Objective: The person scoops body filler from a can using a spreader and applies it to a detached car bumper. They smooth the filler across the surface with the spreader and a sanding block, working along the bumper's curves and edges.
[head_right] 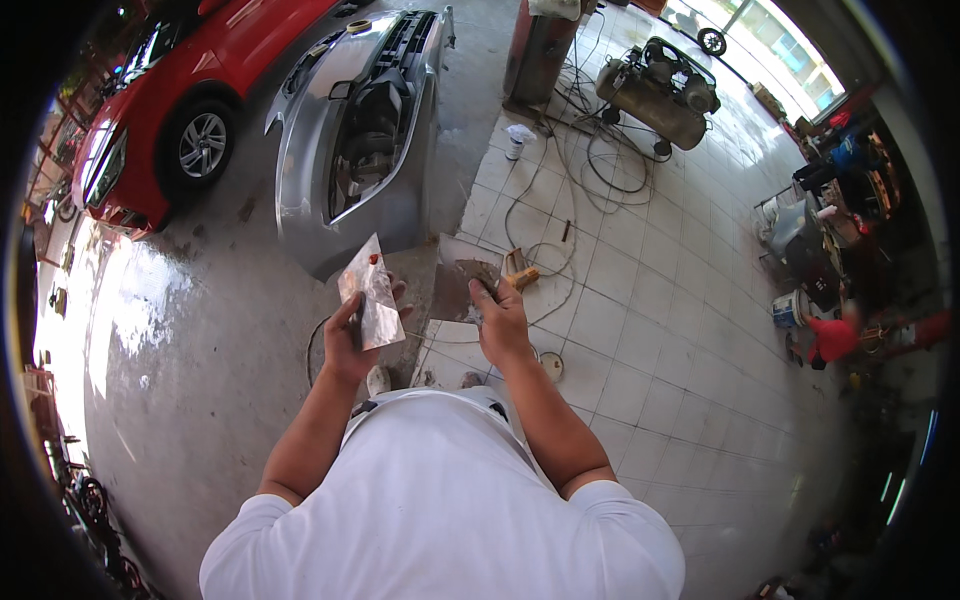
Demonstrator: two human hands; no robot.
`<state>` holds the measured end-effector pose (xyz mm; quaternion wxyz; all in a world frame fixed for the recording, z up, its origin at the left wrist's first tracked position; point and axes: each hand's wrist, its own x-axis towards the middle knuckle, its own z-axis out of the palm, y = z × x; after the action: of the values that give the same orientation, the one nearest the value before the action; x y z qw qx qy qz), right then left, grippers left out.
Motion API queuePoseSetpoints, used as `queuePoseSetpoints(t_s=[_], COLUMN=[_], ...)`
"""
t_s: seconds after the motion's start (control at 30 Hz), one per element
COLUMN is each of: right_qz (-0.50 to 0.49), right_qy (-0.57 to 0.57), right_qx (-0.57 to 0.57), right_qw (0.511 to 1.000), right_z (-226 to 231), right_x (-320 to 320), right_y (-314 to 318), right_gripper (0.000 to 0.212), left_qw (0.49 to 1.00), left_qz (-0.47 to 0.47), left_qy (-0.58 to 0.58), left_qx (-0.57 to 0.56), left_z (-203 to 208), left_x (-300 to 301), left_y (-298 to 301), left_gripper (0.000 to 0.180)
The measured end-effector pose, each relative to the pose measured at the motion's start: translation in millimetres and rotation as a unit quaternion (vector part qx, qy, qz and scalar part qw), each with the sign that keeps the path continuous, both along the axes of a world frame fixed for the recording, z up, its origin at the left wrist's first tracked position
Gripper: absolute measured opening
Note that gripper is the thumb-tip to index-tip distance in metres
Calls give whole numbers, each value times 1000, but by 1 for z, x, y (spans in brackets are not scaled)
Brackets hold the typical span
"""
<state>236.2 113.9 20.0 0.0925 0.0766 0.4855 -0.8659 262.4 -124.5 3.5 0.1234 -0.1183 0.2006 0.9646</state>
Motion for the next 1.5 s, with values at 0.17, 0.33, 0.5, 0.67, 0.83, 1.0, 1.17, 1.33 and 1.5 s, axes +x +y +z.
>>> queuePoseSetpoints(t_s=[0.17,0.33,0.5,0.67,0.83,1.0,1.17,1.33,1.5], right_qz=[93,172,190,201,152,-39,-24,-19,-17], right_qy=[120,183,196,221,131,16,336,493,524], right_qx=[221,444,559,553,564,264,510,667,667], right_qw=[964,860,783,778,801,963,792,558,529], right_z=[22,50,59,14,-39,-18,57,95,101], right_x=[14,33,45,52,48,8,6,3,-8], right_y=[-36,-63,-83,-85,-67,-7,-13,-41,-54], right_gripper=[28,36,37,33,23,24,47,64,61], left_qw=[970,931,902,929,926,923,930,871,828], left_qz=[109,133,110,119,138,129,101,91,113], left_qy=[-39,58,74,70,142,153,140,203,233], left_qx=[-215,-334,-411,-343,-323,-327,-323,-437,-498], left_z=[-8,0,1,4,45,45,46,51,68], left_x=[5,4,9,6,-21,-28,-23,-23,-17], left_y=[-44,-53,-60,-54,-43,-60,-59,-52,-41], left_gripper=[38,28,31,22,31,38,39,37,34])
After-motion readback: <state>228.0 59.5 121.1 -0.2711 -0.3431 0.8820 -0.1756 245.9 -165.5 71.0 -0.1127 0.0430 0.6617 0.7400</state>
